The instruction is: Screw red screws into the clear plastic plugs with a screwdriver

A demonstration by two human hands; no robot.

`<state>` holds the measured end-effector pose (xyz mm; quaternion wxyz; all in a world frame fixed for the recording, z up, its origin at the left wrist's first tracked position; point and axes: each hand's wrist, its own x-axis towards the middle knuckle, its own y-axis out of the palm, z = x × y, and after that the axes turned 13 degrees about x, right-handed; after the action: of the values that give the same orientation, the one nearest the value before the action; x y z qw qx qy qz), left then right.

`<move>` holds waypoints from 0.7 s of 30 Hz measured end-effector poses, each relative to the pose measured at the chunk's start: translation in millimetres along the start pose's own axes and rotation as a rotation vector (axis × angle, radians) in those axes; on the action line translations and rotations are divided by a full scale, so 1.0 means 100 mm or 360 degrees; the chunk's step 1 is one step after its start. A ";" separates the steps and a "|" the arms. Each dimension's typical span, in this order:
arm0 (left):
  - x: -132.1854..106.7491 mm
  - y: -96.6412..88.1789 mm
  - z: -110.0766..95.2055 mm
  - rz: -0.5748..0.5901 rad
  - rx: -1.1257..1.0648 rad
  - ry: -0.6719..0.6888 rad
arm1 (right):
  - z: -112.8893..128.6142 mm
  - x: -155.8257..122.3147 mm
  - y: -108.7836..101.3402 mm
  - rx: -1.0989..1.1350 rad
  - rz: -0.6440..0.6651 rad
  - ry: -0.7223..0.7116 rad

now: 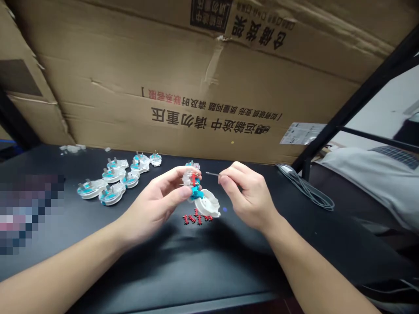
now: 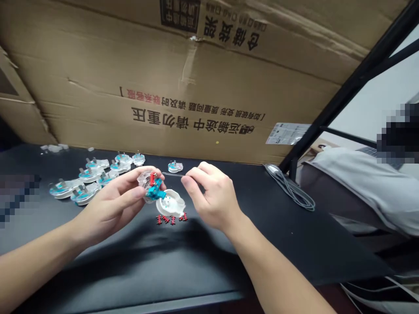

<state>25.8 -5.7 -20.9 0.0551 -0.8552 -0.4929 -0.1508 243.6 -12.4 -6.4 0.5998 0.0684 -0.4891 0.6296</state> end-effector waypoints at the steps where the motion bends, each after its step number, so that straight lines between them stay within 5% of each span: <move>1: 0.00 0.00 0.00 0.0015 -0.0019 0.0002 | 0.01 0.00 0.01 -0.0015 0.0003 0.0011; 11: -0.01 -0.02 0.01 0.0029 0.0117 -0.0026 | 0.02 -0.02 0.02 -0.0150 -0.0034 -0.0014; 21: 0.02 -0.02 0.01 0.0051 0.0165 -0.0031 | 0.00 -0.01 -0.02 -0.0718 -0.0170 -0.0546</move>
<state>25.3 -2.6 -21.3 0.0970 -0.8604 -0.4868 -0.1157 245.3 -13.7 -5.8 0.5408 0.0645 -0.7067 0.4516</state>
